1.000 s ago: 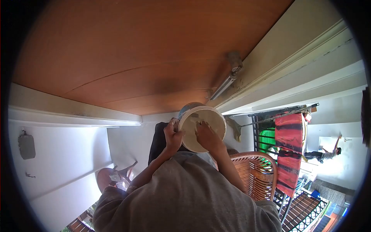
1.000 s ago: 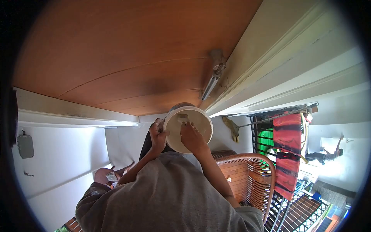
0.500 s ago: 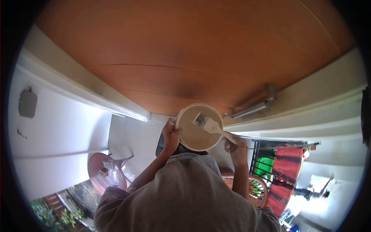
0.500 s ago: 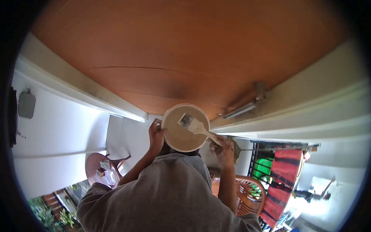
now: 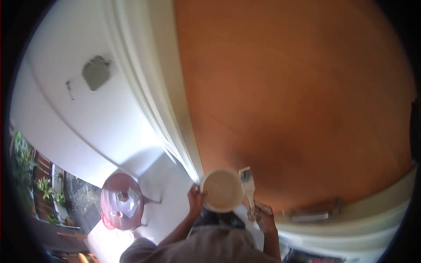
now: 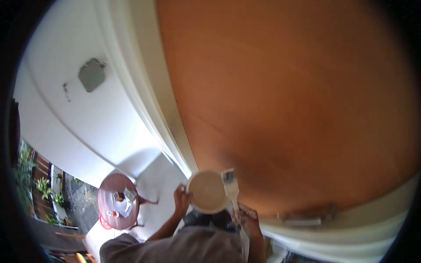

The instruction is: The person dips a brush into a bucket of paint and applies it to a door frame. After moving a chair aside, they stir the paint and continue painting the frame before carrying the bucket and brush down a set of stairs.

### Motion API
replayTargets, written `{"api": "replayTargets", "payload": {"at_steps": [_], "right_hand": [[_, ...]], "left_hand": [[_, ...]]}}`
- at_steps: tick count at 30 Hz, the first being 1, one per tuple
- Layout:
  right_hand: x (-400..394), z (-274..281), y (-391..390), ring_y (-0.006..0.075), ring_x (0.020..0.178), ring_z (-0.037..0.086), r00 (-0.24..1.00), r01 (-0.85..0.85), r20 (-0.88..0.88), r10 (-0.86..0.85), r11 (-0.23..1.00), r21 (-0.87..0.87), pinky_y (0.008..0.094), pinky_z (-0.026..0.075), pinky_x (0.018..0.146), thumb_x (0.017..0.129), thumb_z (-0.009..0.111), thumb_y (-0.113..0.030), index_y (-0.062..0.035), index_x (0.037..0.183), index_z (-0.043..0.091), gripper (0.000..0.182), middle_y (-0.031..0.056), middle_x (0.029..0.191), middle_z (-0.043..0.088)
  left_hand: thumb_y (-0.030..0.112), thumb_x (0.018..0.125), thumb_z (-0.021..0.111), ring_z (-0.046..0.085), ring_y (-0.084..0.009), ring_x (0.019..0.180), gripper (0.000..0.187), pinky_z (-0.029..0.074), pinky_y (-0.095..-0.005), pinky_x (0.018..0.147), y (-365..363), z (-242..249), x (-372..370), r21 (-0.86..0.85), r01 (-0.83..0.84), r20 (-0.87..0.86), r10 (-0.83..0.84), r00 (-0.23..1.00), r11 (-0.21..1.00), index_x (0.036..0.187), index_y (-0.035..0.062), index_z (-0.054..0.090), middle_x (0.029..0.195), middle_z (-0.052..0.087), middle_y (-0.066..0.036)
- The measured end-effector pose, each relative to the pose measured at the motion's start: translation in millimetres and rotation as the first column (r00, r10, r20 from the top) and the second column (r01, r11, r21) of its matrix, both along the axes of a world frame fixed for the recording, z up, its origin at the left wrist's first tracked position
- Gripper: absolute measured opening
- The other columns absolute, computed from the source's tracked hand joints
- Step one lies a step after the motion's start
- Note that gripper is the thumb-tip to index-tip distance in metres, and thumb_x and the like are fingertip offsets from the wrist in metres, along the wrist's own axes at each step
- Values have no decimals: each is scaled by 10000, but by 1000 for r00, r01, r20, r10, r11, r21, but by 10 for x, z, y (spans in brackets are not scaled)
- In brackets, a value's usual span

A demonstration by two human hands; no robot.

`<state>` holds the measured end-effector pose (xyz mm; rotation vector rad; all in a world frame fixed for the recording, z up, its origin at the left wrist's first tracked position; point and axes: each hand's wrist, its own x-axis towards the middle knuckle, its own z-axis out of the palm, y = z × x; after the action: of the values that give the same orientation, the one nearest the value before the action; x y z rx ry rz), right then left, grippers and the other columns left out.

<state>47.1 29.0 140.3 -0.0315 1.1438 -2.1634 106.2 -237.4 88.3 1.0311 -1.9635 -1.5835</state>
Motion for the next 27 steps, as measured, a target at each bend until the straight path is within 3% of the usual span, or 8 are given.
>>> {"api": "replayTargets", "payload": {"at_steps": [1,3,11,14,17,18,20,27], "right_hand": [[-126,148,-135,152,714,557,997,-70,-30,69,997,-28,262,440,577,821,642,-129,41,1144,521,385,96,897,589],[-350,508,-405,141,711,541,982,-157,-107,154,987,-20,246,427,556,840,634,-136,39,1161,508,387,94,898,582],[-1014,1573,-1596,106,703,505,887,-262,-409,215,963,-62,230,390,586,883,589,-133,82,1213,507,402,79,916,587],[-1190,1751,-1880,95,692,493,880,-228,-447,161,969,-99,225,385,584,906,564,-130,65,1224,513,376,68,902,583],[-1319,1971,-2145,80,680,479,839,-203,-536,91,967,-153,214,376,572,925,544,-132,53,1227,521,355,54,878,578],[-1369,2056,-2241,75,677,475,818,-203,-570,72,964,-170,210,373,569,931,539,-134,50,1227,524,349,49,869,576],[-1494,2248,-2449,63,669,456,711,-214,-702,43,964,-158,201,362,561,927,549,-141,39,1260,503,381,32,841,570],[-1763,3219,-3297,78,736,526,256,-34,-910,-326,938,-345,239,428,618,892,598,-103,5,1159,590,288,44,855,574]], "left_hand": [[49,643,625,533,-179,669,250,464,-350,585,-174,-217,60,-125,13,-24,-16,1000,992,851,-22,505,697,567,-123],[33,630,578,529,-152,599,186,447,-329,518,-249,10,173,120,-58,-250,87,964,991,784,-9,483,646,566,-119],[-2,567,587,522,-151,522,193,422,-295,435,-746,-163,653,0,-354,-193,347,918,935,727,-15,479,582,540,-104],[61,592,630,577,-226,604,251,470,-365,522,-821,-413,787,85,-367,-221,377,899,926,804,-32,534,700,595,-152],[208,835,522,571,-152,547,219,446,-279,476,-841,-529,861,-181,-358,-386,269,882,916,828,-11,530,616,606,-118],[200,830,519,556,-147,538,208,440,-278,472,-783,-396,837,-129,-368,-411,288,865,921,812,-8,523,600,584,-102],[183,819,515,526,-138,519,188,428,-277,465,-491,364,767,-21,-382,-451,332,828,924,782,-1,509,568,540,-70],[151,799,506,513,-139,516,153,415,-284,447,-320,99,770,-75,-512,-354,457,816,856,764,2,500,576,528,-64]]}}
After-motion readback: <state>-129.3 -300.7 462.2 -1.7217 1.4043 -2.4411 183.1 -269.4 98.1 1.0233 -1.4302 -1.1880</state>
